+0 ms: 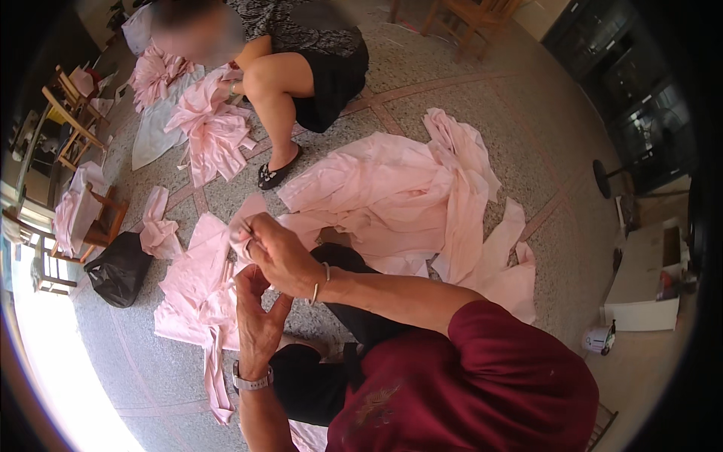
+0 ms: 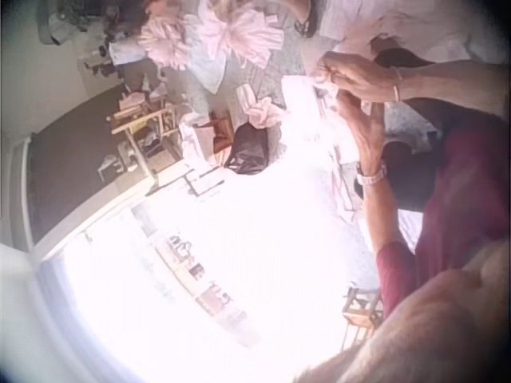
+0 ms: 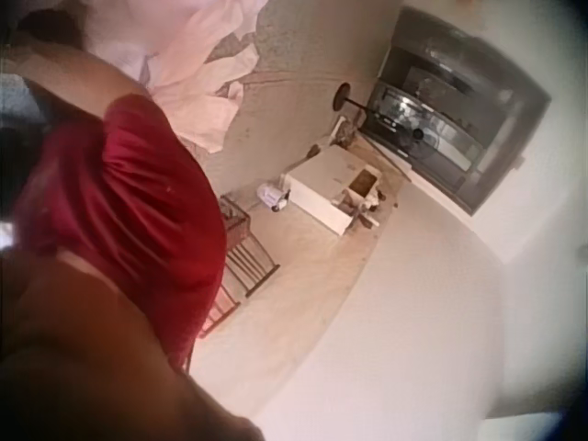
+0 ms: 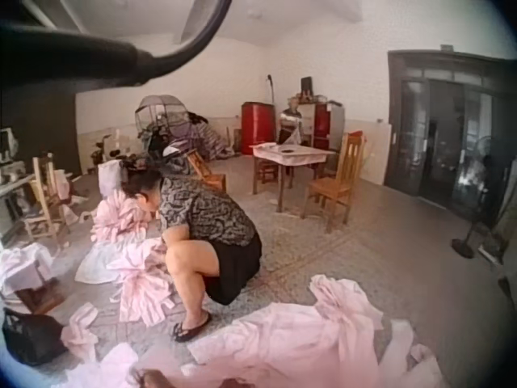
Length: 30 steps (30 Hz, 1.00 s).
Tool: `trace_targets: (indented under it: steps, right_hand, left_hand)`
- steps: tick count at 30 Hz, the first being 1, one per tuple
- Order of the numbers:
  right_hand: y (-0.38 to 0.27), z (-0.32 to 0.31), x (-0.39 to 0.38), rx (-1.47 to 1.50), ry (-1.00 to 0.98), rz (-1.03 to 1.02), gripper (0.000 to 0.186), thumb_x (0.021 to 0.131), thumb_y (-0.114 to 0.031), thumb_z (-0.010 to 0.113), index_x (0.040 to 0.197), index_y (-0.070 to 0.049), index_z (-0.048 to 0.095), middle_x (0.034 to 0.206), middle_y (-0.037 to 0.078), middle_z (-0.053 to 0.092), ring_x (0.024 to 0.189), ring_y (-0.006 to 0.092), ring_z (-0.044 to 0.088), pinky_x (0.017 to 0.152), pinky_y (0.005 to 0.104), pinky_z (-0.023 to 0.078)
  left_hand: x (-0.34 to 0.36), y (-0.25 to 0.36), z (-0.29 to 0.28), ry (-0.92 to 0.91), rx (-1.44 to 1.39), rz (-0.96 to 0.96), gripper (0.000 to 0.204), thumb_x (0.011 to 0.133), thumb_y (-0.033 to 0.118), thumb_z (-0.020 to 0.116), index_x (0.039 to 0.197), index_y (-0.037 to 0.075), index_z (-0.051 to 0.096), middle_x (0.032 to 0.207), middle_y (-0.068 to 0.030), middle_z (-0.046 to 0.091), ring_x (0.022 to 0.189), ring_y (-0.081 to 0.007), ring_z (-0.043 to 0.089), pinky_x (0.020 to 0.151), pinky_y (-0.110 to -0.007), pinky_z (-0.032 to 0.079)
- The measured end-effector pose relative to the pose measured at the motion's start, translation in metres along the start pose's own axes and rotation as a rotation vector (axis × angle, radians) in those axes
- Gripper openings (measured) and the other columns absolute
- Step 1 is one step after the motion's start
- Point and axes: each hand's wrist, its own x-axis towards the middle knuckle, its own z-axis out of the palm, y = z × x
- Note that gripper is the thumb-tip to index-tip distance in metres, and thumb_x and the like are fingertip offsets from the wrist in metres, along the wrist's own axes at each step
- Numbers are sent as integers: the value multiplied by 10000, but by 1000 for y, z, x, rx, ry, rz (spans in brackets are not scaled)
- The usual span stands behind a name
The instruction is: The person uses scissors to cut and trim pieces of pink fabric while sitting on the floor with another person.
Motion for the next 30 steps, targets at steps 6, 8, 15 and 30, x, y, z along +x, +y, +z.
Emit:
trace_targets:
  steps: [6, 8, 15, 30]
  right_hand:
    - [4, -9, -35, -18, -62, 55, 162, 888, 10, 509, 1013, -3, 408, 987, 205, 476, 886, 435, 534, 739, 475, 437]
    - [5, -15, -40, -41, -76, 58, 177, 882, -8, 527, 1011, -2, 406, 981, 193, 485, 895, 414, 555, 734, 466, 452]
    - [20, -36, -44, -25, -140, 70, 298, 862, -78, 641, 1053, 4, 428, 964, 162, 483, 872, 369, 552, 758, 431, 456]
    - [46, -208, -28, 31, 112, 322, 254, 757, -98, 714, 946, 28, 598, 896, 168, 641, 839, 245, 642, 737, 344, 520]
  left_hand:
    - [-10, 20, 30, -50, 31, -136, 539, 861, 92, 712, 1315, 1, 436, 1158, -66, 566, 1032, -141, 544, 881, -279, 463]
    - [-9, 14, 34, -63, -71, -166, 496, 895, 133, 686, 1303, -18, 447, 1170, -65, 573, 1035, -136, 552, 893, -271, 462]
    - [0, -5, 47, -122, 6, -171, 447, 935, 210, 636, 1253, -51, 462, 1148, -100, 584, 1009, -155, 555, 854, -283, 457]
    - [15, 17, 61, -149, -166, -291, 154, 1031, 247, 500, 1009, 95, 512, 706, 57, 410, 539, -20, 291, 473, -190, 213]
